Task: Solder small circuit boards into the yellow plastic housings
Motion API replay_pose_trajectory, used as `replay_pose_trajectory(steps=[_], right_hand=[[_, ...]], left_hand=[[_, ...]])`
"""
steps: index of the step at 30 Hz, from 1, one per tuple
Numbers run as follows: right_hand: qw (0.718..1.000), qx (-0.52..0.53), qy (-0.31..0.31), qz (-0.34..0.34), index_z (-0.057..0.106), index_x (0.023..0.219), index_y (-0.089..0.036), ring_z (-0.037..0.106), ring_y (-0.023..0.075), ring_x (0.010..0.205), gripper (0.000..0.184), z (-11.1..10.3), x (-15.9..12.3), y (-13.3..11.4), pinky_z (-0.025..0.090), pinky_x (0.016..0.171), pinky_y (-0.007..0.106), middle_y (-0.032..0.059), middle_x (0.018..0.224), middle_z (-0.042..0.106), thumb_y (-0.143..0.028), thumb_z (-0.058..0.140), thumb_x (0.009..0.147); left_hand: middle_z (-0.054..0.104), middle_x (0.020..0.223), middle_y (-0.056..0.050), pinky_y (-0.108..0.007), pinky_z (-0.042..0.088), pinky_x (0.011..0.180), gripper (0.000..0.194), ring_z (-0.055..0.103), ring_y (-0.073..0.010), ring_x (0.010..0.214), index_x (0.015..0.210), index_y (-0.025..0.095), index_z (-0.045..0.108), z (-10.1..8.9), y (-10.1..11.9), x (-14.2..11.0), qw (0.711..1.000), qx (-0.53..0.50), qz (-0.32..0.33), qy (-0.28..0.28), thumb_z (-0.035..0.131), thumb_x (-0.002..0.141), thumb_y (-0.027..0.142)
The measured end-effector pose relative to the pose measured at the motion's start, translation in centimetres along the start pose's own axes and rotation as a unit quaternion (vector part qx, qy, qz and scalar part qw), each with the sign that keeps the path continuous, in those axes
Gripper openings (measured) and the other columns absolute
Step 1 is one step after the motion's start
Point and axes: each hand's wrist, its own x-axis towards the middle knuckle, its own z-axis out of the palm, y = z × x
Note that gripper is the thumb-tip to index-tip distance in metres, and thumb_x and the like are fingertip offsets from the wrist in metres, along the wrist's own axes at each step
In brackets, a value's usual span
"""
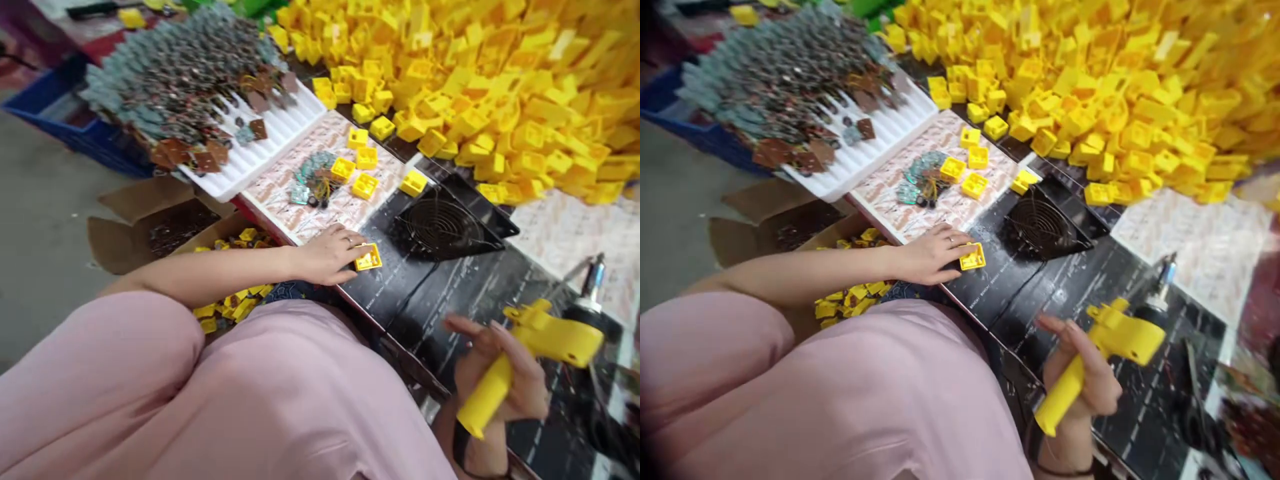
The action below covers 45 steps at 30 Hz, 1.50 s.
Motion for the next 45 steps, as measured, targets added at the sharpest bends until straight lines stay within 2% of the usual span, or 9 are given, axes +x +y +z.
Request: replay_pose_trajectory(steps=[7,12,17,21,24,28,32,38,45], right_hand=[[0.993,0.028,-0.1,-0.052,0.065,0.107,-0.027,0.082,0.0234,0.101,0.024,2.1,-0.8,-0.2,0.071,0.077,0.035,0.0088,0.138,0.074,-0.025,0.082,0.091],[0.977,-0.013,-0.177,-0.117,0.065,0.113,-0.029,0.078,0.0267,0.115,0.027,4.1,0.1,-1.3,0.07,0.088,0.04,0.0109,0.135,0.075,-0.034,0.082,0.093],[0.948,-0.028,-0.26,-0.184,0.062,0.119,-0.027,0.075,0.0273,0.122,0.02,5.6,1.5,-2.3,0.068,0.093,0.043,0.0114,0.128,0.077,-0.032,0.069,0.101],[0.954,-0.056,-0.244,-0.166,0.06,0.122,-0.029,0.072,0.0249,0.128,0.021,6.6,1.1,-2.6,0.066,0.095,0.039,0.0098,0.135,0.074,-0.021,0.062,0.102],[0.964,-0.095,-0.205,-0.138,0.059,0.122,-0.028,0.078,0.0253,0.114,0.023,6.3,0.0,-2.9,0.067,0.09,0.038,0.0107,0.13,0.076,-0.021,0.066,0.101],[0.969,-0.091,-0.185,-0.137,0.057,0.122,-0.029,0.08,0.024,0.104,0.03,4.6,-0.3,-3.3,0.066,0.083,0.033,0.0061,0.118,0.079,-0.029,0.075,0.098],[0.958,-0.099,-0.213,-0.162,0.056,0.127,-0.028,0.075,0.0297,0.12,0.042,4.4,1.5,-2.9,0.064,0.098,0.044,0.0126,0.135,0.074,-0.035,0.081,0.094],[0.934,-0.153,-0.223,-0.233,0.055,0.121,-0.025,0.075,0.0247,0.102,0.022,7.1,2.0,-2.3,0.059,0.094,0.038,0.0065,0.107,0.078,-0.026,0.065,0.102],[0.921,-0.191,-0.222,-0.256,0.059,0.12,-0.023,0.071,0.025,0.087,0.029,4.8,1.4,-3.0,0.048,0.077,0.036,0.0092,0.105,0.078,-0.03,0.076,0.097]], left_hand=[[0.08,0.118,-0.012,-0.047,0.043,0.111,0.038,0.071,-0.0249,0.111,0.142,0.013,0.065,2.3,0.6,-1.0,0.981,0.109,0.038,0.158,0.047,0.11,0.025],[0.079,0.126,-0.009,-0.042,0.048,0.109,0.043,0.073,-0.0202,0.111,0.143,0.018,0.065,0.8,0.2,0.4,0.979,0.099,0.114,0.135,0.044,0.107,0.013],[0.05,0.165,-0.02,-0.061,0.031,0.127,0.055,0.044,-0.039,0.154,0.156,0.01,0.054,-3.8,-5.5,6.3,0.986,0.09,-0.106,0.093,0.053,0.101,0.014],[0.07,0.134,-0.016,-0.065,0.031,0.123,0.056,0.054,-0.0421,0.142,0.146,0.005,0.06,-4.8,-7.4,9.2,0.981,0.129,-0.143,0.036,0.063,0.097,0.032],[0.076,0.115,-0.01,-0.057,0.047,0.114,0.052,0.066,-0.0357,0.125,0.141,0.013,0.066,-4.9,-5.9,7.2,0.991,0.126,-0.018,-0.027,0.064,0.093,0.035],[0.066,0.153,-0.001,-0.047,0.043,0.125,0.051,0.053,-0.0281,0.15,0.133,0.032,0.074,-4.7,-4.2,2.1,0.975,0.04,0.194,-0.1,0.057,0.091,0.009],[0.046,0.171,0.0,-0.055,0.038,0.128,0.055,0.041,-0.0305,0.161,0.127,0.037,0.078,-3.0,-4.3,-1.3,0.992,-0.01,0.125,0.013,0.056,0.088,0.004],[0.065,0.148,-0.021,-0.06,0.052,0.11,0.069,0.064,-0.0412,0.132,0.151,0.016,0.061,0.4,-1.9,-3.9,0.981,0.041,-0.054,0.18,0.067,0.093,0.053],[0.077,0.133,-0.011,-0.037,0.058,0.102,0.042,0.073,-0.0244,0.115,0.141,0.012,0.063,1.4,-0.7,-3.8,0.981,-0.032,0.069,0.18,0.057,0.102,0.026]])
